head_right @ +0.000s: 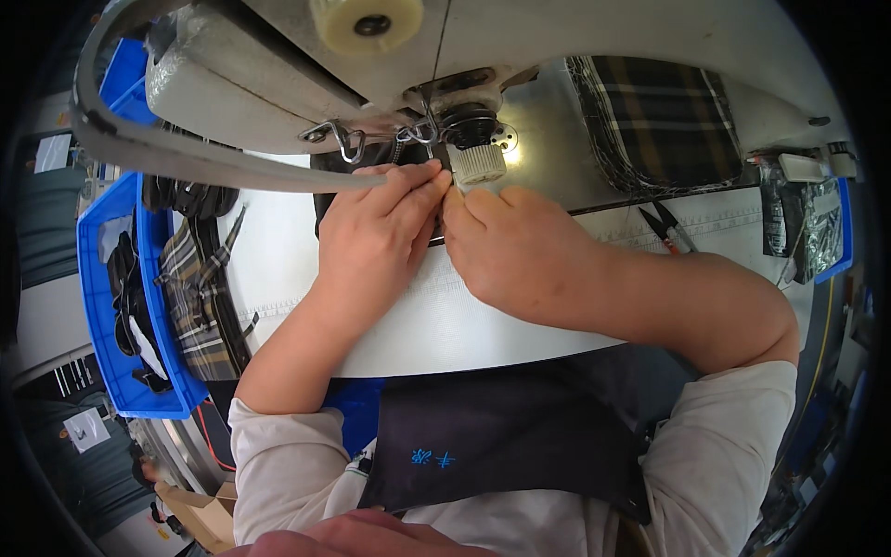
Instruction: The person operates an industrial sewing machine to stitch a zipper onto a small black fabric pouch. They guide the pouch under the needle, aligning the zipper teeth with the fabric edge, and sew along the length of the zipper. The person periodically stops to adjust the pouch and reposition it for the next seam.
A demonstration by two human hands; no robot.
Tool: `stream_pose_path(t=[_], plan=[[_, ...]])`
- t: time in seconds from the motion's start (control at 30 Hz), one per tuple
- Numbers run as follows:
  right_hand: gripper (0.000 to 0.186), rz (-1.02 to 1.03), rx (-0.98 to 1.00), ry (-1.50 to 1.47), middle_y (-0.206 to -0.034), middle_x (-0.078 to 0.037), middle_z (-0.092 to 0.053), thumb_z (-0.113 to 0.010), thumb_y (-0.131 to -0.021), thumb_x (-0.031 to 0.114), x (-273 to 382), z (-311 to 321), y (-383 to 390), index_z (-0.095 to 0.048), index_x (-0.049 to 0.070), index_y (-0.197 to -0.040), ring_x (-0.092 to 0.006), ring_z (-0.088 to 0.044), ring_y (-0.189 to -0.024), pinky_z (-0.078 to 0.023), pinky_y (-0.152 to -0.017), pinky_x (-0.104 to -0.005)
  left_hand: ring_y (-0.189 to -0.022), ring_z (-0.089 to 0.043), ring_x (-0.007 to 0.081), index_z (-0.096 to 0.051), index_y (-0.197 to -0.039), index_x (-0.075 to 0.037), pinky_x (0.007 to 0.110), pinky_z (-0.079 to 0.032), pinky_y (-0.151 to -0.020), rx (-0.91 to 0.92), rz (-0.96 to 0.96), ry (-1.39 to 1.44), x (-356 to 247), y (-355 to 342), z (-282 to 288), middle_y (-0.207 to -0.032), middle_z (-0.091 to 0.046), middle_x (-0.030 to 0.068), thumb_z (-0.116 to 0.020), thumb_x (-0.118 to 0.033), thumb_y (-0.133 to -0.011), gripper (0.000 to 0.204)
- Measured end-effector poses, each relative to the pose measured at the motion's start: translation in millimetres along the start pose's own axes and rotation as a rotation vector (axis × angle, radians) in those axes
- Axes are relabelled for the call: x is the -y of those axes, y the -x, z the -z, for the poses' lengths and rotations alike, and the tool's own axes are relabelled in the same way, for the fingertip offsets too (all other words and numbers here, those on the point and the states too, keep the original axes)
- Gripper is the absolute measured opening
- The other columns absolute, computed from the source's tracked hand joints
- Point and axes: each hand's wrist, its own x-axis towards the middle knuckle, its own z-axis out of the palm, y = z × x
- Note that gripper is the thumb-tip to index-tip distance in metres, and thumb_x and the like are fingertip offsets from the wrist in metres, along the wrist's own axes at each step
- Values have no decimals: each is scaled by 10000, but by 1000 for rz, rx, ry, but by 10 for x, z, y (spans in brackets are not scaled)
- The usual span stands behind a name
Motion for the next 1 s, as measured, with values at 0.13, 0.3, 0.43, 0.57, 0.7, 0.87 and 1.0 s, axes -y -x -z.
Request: stream_pose_path(t=[0.13, 0.3, 0.43, 0.57, 0.7, 0.87, 1.0], plan=[[204, -71, 14, -13, -930, -110, -638, -695, -814, 123, -12, -33, -29, -751, -7, -961, -201, -615, -824, -481, -642, -318, -1022, -716, 254, -783, -1155, -82, 396, -549, -880, -19, 12, -12, 42, -11, -58, -1170, -755, 30, -783, -66, -821, 334], [205, -112, -41, -53, -932, -103, -631, -703, -812, 107, -60, -60, -64, -736, -1, -984, -189, -643, -774, -502, -621, -343, -1026, -711, 248, -777, -1160, -82, 434, -533, -908, 11, 38, -91, 52, -75, -26, -1167, -757, 36, -770, -95, -851, 309], [150, -122, -29, -86, -886, -70, -612, -704, -815, 101, -97, 3, -88, -708, 22, -942, -181, -655, -749, -520, -625, -364, -1056, -702, 249, -772, -1125, -70, 424, -524, -909, -3, 36, -53, 66, -81, -33, -1159, -757, 47, -775, -104, -839, 288], [107, -147, -62, -144, -841, -62, -599, -698, -821, 92, -81, -56, -57, -684, 36, -912, -208, -660, -739, -524, -651, -376, -1079, -687, 258, -768, -1050, -49, 396, -517, -930, -41, 60, 94, 111, -63, -61, -1136, -751, 66, -781, -93, -808, 247], [99, -165, -56, -210, -836, -74, -607, -694, -828, 86, -103, -63, -37, -684, 34, -911, -235, -665, -740, -531, -662, -387, -1129, -702, 343, -766, -1151, -41, 457, -557, -978, 63, 79, 163, 120, -66, 46, -1277, -749, 111, -760, -72, -842, 310], [85, -172, -73, -222, -848, -81, -621, -695, -835, 86, -107, -77, -40, -692, 35, -903, -258, -672, -752, -544, -668, -403, -1128, -698, 355, -771, -1148, -36, 442, -566, -954, 86, 34, 72, 121, -51, 53, -1297, -739, 118, -770, -64, -833, 316], [78, -180, -66, -218, -858, -87, -633, -694, -844, 84, -105, -68, -50, -701, 36, -905, -270, -678, -765, -552, -671, -418, -1143, -688, 370, -774, -1166, -48, 454, -557, -970, 90, 86, 127, 106, -38, 45, -1332, -721, 118, -770, -79, -844, 323]])
